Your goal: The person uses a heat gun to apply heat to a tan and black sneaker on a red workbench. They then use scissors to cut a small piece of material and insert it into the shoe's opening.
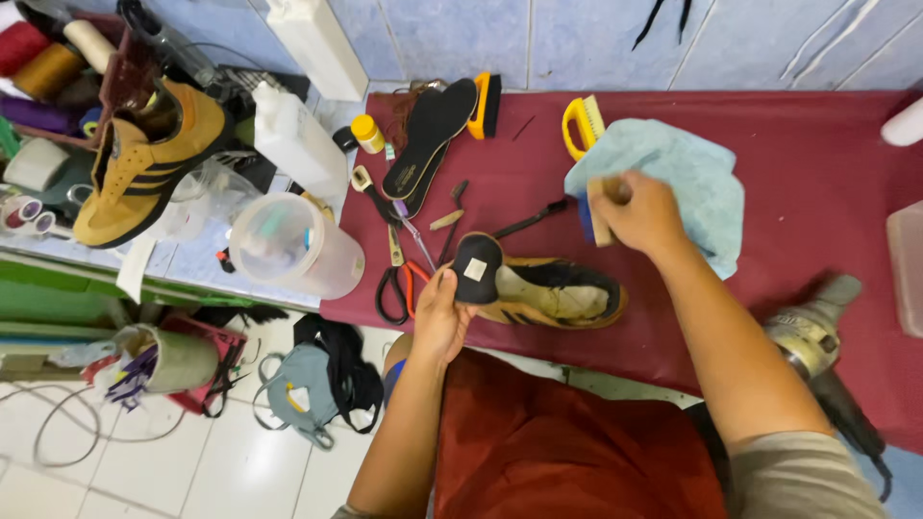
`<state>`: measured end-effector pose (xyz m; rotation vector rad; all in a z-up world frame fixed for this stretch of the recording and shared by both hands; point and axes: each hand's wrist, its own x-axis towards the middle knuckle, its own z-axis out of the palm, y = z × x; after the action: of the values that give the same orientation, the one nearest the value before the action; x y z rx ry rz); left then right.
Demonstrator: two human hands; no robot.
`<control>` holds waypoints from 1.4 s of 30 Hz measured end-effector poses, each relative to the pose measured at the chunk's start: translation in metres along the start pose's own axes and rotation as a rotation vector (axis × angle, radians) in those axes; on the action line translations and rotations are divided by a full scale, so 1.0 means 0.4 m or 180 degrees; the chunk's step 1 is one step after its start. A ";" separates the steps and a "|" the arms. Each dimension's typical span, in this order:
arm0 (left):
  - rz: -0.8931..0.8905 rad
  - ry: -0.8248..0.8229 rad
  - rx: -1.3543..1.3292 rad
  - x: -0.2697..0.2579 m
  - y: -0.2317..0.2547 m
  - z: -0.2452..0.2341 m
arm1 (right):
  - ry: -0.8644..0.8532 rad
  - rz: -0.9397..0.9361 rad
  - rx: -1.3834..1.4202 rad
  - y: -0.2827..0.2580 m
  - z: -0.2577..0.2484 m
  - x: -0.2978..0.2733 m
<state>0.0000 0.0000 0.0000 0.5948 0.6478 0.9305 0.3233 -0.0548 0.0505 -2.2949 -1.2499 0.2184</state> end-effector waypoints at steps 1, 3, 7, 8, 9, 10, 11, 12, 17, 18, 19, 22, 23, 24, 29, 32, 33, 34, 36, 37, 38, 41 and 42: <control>0.0011 -0.0029 -0.0022 0.019 -0.018 -0.018 | 0.0030 -0.0011 -0.0021 0.016 0.004 -0.005; 0.0135 0.0053 0.0062 0.055 -0.056 -0.056 | -0.0540 0.0175 -0.0188 0.048 0.015 -0.016; 0.0287 0.0227 -0.0039 0.053 -0.094 -0.067 | 0.0266 0.0234 -0.0509 0.105 -0.029 -0.020; 0.0351 0.0274 -0.0025 0.053 -0.105 -0.069 | 0.0312 0.0129 -0.0699 0.129 -0.043 -0.032; 0.0433 0.0319 -0.0023 0.058 -0.116 -0.066 | 0.0372 0.0004 -0.0891 0.151 -0.062 -0.035; 0.0484 0.0355 -0.0054 0.045 -0.117 -0.049 | 0.0361 -0.0066 -0.0894 0.181 -0.061 -0.024; 0.0763 0.0327 0.0340 0.031 -0.122 -0.032 | 0.0120 0.0212 -0.1067 0.209 -0.061 -0.008; 0.1033 0.0307 0.0741 0.018 -0.125 -0.016 | -0.0114 0.0492 -0.1246 0.235 -0.059 0.008; 0.1472 0.0030 0.2273 0.004 -0.075 0.018 | 0.1317 0.0364 -0.0464 0.279 -0.159 0.084; 0.1468 0.0076 0.2426 0.006 -0.073 0.022 | 0.2167 -0.0172 0.0192 0.290 -0.188 0.103; 0.1471 0.0104 0.2418 0.007 -0.068 0.027 | 0.2148 -0.0194 0.0195 0.276 -0.186 0.079; 0.1561 -0.0102 0.2238 0.015 -0.046 0.053 | 0.2113 0.0256 0.2847 0.191 -0.179 -0.012; 0.1623 -0.0471 0.1785 0.016 -0.039 0.067 | 0.1549 -0.0104 0.2447 0.135 -0.174 -0.060; 0.1677 -0.0835 0.1327 0.016 -0.032 0.081 | 0.0993 -0.0458 0.2028 0.080 -0.168 -0.109; 0.1622 -0.0696 0.0504 0.031 -0.101 0.114 | -0.0047 -0.2208 0.1990 -0.231 0.038 -0.205; 0.1630 -0.0683 0.0713 0.034 -0.123 0.115 | -0.0134 -0.2569 0.1984 -0.339 0.128 -0.207; 0.1686 -0.0655 0.0999 0.035 -0.126 0.116 | 0.0030 -0.2567 0.1790 -0.358 0.157 -0.203; 0.1677 -0.0662 0.0979 0.036 -0.134 0.108 | 0.0028 -0.2560 0.1769 -0.373 0.159 -0.198; 0.1828 -0.0560 0.1856 0.033 -0.158 0.088 | 0.0531 -0.2343 0.1682 -0.398 0.168 -0.191; 0.1807 -0.0556 0.1833 0.033 -0.165 0.076 | 0.0514 -0.2331 0.1659 -0.389 0.188 -0.183; 0.1869 -0.0497 0.2269 0.033 -0.172 0.065 | 0.0747 -0.2297 0.1835 -0.379 0.208 -0.175; 0.1962 -0.0396 0.3137 0.038 -0.201 0.033 | 0.0987 -0.2276 0.1993 -0.353 0.251 -0.158; 0.2017 -0.0347 0.3586 0.040 -0.210 0.023 | 0.1002 -0.2304 0.1998 -0.346 0.260 -0.154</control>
<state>0.0581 -0.0273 -0.0571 1.9222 0.8832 1.0465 0.1478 -0.0062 0.0256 -1.2074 -1.4834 -0.0178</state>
